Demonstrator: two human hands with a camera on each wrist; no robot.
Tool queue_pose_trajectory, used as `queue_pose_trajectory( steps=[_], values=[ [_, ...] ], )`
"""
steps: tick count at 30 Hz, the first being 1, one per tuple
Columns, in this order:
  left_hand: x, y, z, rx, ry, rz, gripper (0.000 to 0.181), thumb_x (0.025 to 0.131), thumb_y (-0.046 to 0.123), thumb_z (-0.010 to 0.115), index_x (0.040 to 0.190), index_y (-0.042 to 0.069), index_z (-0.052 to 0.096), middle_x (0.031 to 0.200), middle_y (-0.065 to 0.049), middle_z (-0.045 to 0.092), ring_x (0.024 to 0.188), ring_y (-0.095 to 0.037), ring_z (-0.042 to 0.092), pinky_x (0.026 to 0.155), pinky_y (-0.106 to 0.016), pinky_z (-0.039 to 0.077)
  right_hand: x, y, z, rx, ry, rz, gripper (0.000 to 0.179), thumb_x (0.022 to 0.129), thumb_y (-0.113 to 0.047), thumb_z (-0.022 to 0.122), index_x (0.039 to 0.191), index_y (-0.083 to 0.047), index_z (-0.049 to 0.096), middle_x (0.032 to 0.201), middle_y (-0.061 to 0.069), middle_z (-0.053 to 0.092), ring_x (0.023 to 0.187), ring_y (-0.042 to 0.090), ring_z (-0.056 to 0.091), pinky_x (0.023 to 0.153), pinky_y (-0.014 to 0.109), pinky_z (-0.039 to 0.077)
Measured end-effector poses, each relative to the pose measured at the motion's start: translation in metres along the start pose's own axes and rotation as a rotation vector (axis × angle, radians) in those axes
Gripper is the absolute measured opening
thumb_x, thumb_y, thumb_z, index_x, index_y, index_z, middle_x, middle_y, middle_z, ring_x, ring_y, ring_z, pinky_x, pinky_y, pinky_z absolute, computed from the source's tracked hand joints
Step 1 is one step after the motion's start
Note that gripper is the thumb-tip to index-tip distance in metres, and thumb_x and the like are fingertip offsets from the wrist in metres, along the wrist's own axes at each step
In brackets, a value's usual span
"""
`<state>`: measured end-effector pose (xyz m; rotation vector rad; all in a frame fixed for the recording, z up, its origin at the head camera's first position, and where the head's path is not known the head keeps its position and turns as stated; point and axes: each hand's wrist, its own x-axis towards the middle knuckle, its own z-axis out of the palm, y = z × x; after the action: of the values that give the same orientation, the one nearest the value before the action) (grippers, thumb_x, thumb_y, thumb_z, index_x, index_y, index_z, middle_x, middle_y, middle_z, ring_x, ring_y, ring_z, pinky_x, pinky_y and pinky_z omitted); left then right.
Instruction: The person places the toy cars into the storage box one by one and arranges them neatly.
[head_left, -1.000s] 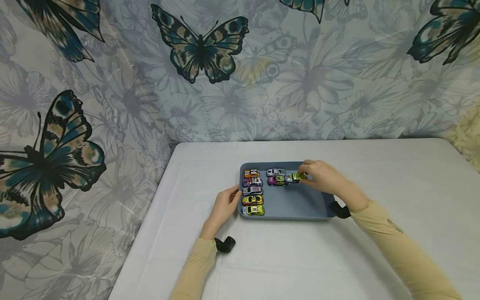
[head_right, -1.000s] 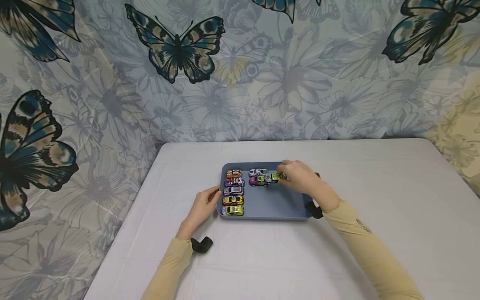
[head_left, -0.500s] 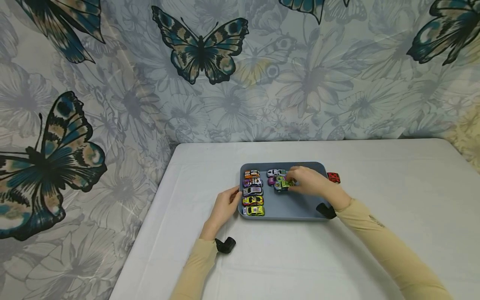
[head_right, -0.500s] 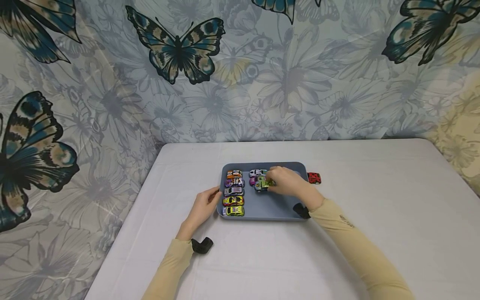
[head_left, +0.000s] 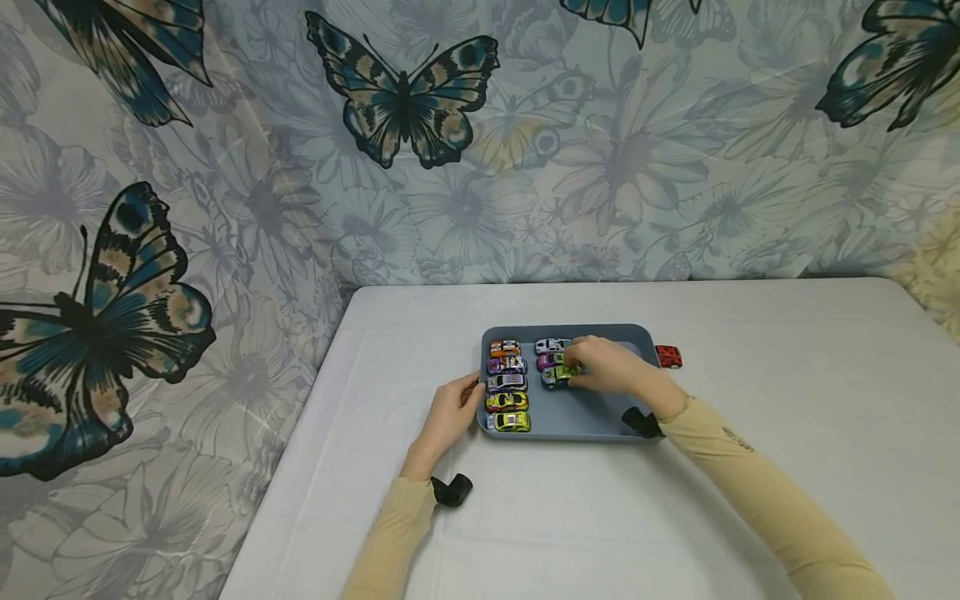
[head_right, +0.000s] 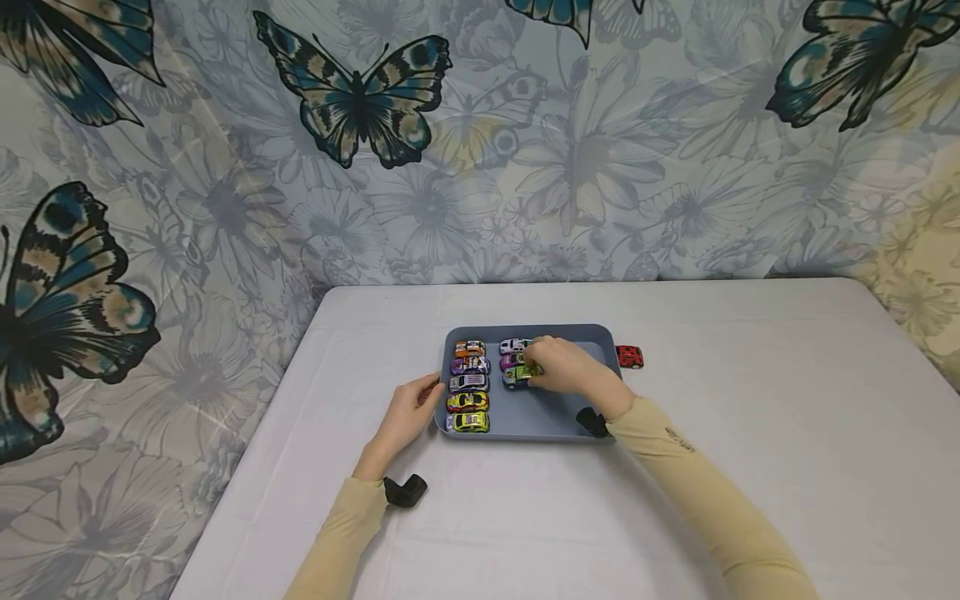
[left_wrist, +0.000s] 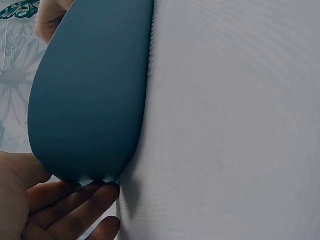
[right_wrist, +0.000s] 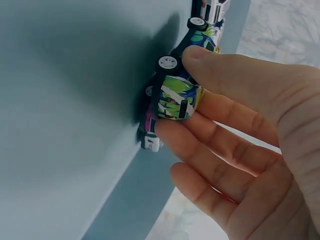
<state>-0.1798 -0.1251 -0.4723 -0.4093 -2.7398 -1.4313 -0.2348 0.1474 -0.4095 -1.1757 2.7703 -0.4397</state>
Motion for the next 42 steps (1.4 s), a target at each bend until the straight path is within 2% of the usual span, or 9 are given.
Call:
queue_pose_trajectory(
  steps=[13,18,27,35,42],
  values=[
    [-0.0005,0.0013,-0.0007,0.010,0.004,-0.014,0.037,0.097,0.017,0.050,0.128,-0.003,0.052,0.106,-0.014,0.066,0.085,-0.014,0.064,0.069,-0.022,0.053,0.0039,-0.0025,0.0025,-0.012,0.004,-0.009,0.014,0.074,-0.010,0.077,0.081,-0.006,0.065,0.077,0.003,0.059,0.064,0.011,0.048,0.057,0.030,0.045],
    [-0.0007,0.0015,-0.0012,0.011,0.002,0.005,0.037,0.097,0.017,0.049,0.128,-0.005,0.052,0.108,-0.015,0.066,0.089,-0.016,0.065,0.072,-0.023,0.053,0.0050,-0.0027,0.0033,-0.008,-0.003,-0.023,0.015,0.074,-0.010,0.078,0.079,-0.007,0.064,0.075,0.002,0.058,0.062,0.010,0.047,0.055,0.028,0.043],
    [0.0005,0.0001,0.0000,0.020,-0.004,-0.004,0.038,0.098,0.018,0.049,0.129,-0.004,0.051,0.111,-0.016,0.064,0.095,-0.018,0.064,0.078,-0.025,0.053,0.0059,-0.0015,0.0045,-0.005,-0.001,-0.053,0.017,0.073,-0.009,0.078,0.077,-0.006,0.062,0.073,0.002,0.057,0.061,0.010,0.047,0.054,0.028,0.042],
    [0.0011,0.0003,0.0005,0.025,0.000,-0.020,0.038,0.098,0.018,0.049,0.129,-0.004,0.051,0.111,-0.016,0.064,0.095,-0.017,0.064,0.078,-0.023,0.052,0.0079,-0.0023,0.0061,-0.032,-0.031,-0.022,0.017,0.073,-0.012,0.079,0.076,-0.007,0.062,0.072,0.000,0.055,0.061,0.010,0.046,0.054,0.027,0.041],
    [0.0008,0.0000,0.0005,0.020,-0.004,-0.016,0.039,0.098,0.017,0.049,0.129,-0.005,0.051,0.110,-0.016,0.064,0.094,-0.018,0.064,0.077,-0.024,0.053,0.0073,-0.0024,0.0044,-0.050,-0.022,-0.022,0.020,0.073,-0.016,0.079,0.076,-0.009,0.061,0.070,0.000,0.053,0.060,0.010,0.043,0.052,0.027,0.038]
  ],
)
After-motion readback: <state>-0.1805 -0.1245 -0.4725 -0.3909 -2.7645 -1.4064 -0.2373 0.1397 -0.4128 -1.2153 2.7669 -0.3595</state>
